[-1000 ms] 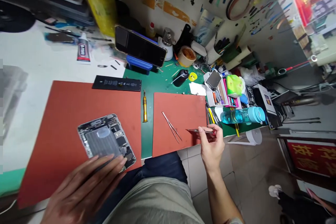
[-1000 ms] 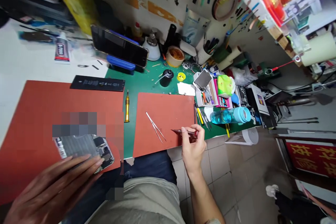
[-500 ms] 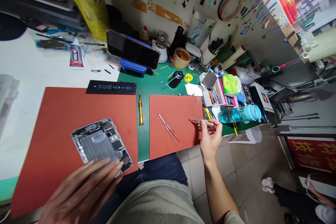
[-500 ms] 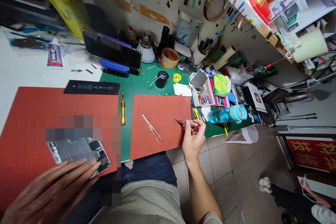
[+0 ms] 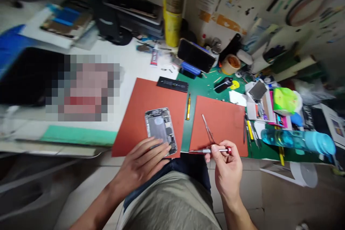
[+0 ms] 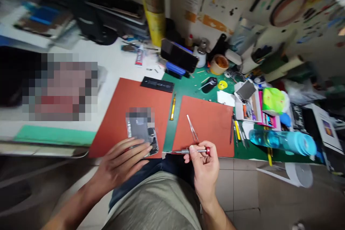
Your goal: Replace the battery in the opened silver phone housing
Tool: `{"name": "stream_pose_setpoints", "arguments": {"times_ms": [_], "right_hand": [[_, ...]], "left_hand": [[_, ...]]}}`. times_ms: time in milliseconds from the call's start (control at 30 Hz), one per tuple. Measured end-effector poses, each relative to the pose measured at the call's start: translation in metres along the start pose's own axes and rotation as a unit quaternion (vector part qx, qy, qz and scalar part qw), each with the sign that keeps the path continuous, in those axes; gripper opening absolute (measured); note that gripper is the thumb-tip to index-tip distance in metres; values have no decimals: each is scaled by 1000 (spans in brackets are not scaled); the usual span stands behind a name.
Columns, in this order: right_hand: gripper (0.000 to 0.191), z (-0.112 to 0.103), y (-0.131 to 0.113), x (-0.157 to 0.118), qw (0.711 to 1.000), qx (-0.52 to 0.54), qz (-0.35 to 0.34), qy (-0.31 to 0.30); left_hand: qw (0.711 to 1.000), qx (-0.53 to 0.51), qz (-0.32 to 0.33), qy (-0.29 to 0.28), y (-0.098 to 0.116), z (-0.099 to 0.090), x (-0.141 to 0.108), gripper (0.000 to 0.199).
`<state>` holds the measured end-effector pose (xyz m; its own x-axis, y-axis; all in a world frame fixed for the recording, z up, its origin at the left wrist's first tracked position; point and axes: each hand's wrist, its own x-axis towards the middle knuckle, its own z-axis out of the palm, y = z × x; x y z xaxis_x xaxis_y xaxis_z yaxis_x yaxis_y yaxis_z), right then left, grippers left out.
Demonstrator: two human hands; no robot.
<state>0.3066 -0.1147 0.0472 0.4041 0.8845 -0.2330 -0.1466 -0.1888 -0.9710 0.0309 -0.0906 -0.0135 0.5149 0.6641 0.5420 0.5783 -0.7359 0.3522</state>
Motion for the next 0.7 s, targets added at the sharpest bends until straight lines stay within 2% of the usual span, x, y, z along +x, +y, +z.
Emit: {"name": "stream_pose_setpoints", "arguments": {"times_ms": [100,200,700], "right_hand": [[32,21,14,-17,998,2,44,-44],[34,34,24,-23,997,-2,62,-53],[35,49,24,-20,996,-37,57,-50]], "left_hand": [[1000,-9,-24,-11,4,-1,0,31],[999,-17,-41,-18,5,-1,0,29],[999,-32,-39,12,5,1,-1,31]]}}
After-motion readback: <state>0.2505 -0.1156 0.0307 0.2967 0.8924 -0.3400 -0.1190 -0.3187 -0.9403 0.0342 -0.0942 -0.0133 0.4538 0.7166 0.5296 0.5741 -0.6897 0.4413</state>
